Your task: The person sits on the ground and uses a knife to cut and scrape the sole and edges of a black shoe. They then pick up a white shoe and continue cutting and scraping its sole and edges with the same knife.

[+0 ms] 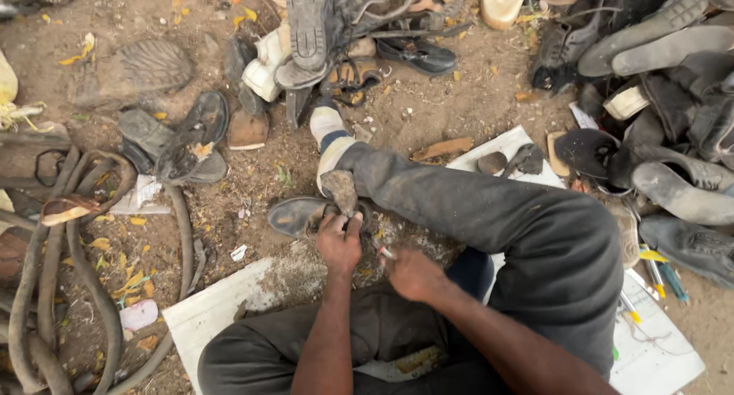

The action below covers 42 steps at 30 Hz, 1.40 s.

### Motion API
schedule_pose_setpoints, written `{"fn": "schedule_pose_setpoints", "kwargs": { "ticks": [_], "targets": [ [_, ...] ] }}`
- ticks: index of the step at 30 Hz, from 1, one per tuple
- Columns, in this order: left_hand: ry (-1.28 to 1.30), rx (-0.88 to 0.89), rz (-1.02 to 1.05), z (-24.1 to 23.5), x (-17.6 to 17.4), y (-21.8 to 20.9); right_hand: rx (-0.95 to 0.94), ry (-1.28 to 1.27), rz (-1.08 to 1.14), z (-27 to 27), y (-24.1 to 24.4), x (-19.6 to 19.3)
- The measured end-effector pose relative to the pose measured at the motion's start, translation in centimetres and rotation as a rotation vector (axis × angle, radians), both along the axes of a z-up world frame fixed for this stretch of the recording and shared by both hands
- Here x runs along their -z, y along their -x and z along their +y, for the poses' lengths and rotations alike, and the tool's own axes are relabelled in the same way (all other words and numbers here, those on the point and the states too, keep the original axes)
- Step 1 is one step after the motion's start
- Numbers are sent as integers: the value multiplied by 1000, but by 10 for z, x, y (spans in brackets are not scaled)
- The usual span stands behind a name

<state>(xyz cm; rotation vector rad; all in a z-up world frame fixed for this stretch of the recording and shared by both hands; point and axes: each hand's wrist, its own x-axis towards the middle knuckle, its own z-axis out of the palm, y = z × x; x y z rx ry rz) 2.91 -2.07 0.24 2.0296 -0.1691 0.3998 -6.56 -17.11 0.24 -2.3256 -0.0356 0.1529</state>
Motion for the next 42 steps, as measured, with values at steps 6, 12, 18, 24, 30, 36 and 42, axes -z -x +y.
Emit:
{"fn": "schedule_pose_setpoints", "kwargs": {
  "ticks": [6, 12, 18, 24, 30, 36, 42],
  "targets": [
    [-116, -41, 31, 0, 4, -7, 126, -3, 251, 7, -19, -7],
    [-192, -150, 0, -5, 10, -6, 102, -6, 161, 5, -6, -1],
    [5, -191, -20, 9, 14, -8, 69, -92, 109, 18, 14, -1],
    [256, -134, 10, 15, 13, -8, 143, -31, 250, 46, 13, -11],
    [536, -167, 218, 21, 25, -14, 131, -39, 255, 69, 7, -8],
    [977, -245, 230, 29, 50, -31, -29, 14, -68, 88, 10, 28],
    [1037, -137, 175, 22, 24, -30, 113, -51, 262, 74, 34, 33]
  ]
}}
